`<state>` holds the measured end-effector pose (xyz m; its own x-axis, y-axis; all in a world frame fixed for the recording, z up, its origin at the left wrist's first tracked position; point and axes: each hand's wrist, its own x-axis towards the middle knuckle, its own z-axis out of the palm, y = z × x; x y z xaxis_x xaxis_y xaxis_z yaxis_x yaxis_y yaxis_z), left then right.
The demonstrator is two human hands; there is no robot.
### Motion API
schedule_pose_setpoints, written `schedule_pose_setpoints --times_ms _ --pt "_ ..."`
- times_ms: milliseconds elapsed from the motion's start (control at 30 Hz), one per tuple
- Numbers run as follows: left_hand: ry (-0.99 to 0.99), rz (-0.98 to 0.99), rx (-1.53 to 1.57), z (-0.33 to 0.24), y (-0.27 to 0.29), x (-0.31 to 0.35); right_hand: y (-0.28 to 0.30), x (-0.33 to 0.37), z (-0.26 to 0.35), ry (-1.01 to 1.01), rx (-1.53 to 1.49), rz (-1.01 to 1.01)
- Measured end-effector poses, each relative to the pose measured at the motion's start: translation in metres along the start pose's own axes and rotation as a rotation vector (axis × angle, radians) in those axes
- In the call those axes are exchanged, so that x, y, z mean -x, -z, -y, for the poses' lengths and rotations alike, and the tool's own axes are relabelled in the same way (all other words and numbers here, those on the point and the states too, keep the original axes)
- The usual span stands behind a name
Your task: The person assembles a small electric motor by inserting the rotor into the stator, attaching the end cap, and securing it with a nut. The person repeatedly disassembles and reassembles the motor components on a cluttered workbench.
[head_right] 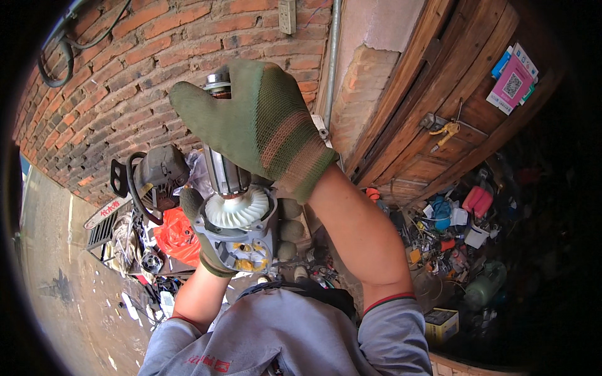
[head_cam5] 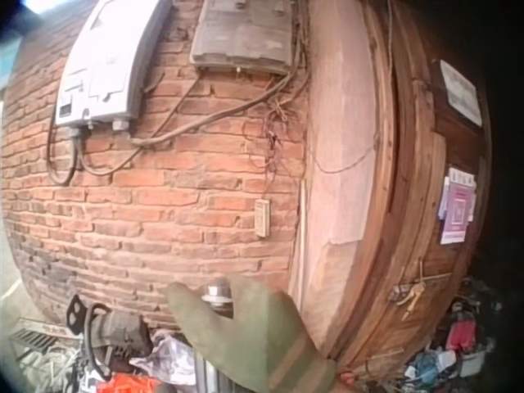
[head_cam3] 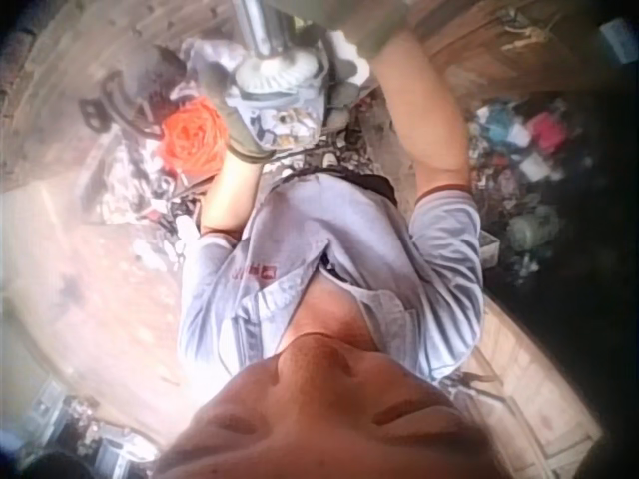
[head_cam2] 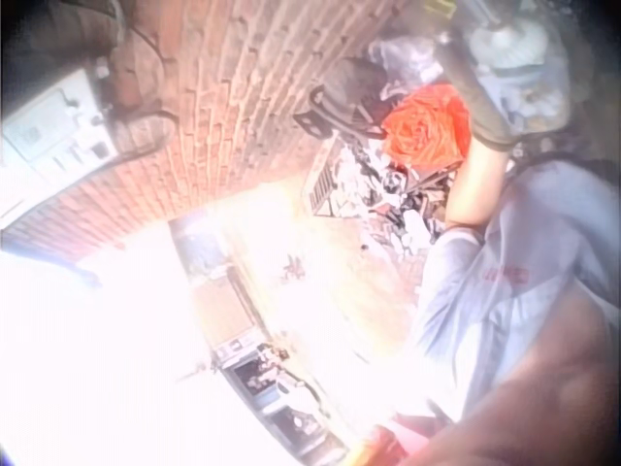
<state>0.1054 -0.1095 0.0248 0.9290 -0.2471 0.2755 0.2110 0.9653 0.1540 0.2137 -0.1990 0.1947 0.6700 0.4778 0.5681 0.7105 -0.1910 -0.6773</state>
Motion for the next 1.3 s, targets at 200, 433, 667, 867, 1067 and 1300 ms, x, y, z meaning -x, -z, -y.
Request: schedule_pose_setpoints --times_ms 200,433,667,867,1067,1300 --pt "0.019 -0.008 -0.019 0.001 0.002 0.0 0.004 0.005 0.003 -0.028 0.051 0.073" --pt "0.002 -0.102 -0.107 -0.007 0.012 0.013 0.003 0.03 0.003 0.085 -0.104 -0.038" --pt "-0.305 0.043 -1.617 -0.029 0.059 0.006 -0.004 0.041 0.017 0.138 -0.225 -0.078" --pt "-0.214 -0.269 -0.465 -0.015 -0.003 -0.014 -0.015 0.01 0.008 0.088 -0.007 -0.151" --pt "-0.183 0.132 -0.277 -0.032 0.016 -0.012 -0.012 0.024 0.013 0.224 0.033 -0.139" --pt "-0.359 -0.259 -0.696 -0.026 -0.009 -0.008 -0.01 0.034 0.026 0.27 -0.197 -0.157"
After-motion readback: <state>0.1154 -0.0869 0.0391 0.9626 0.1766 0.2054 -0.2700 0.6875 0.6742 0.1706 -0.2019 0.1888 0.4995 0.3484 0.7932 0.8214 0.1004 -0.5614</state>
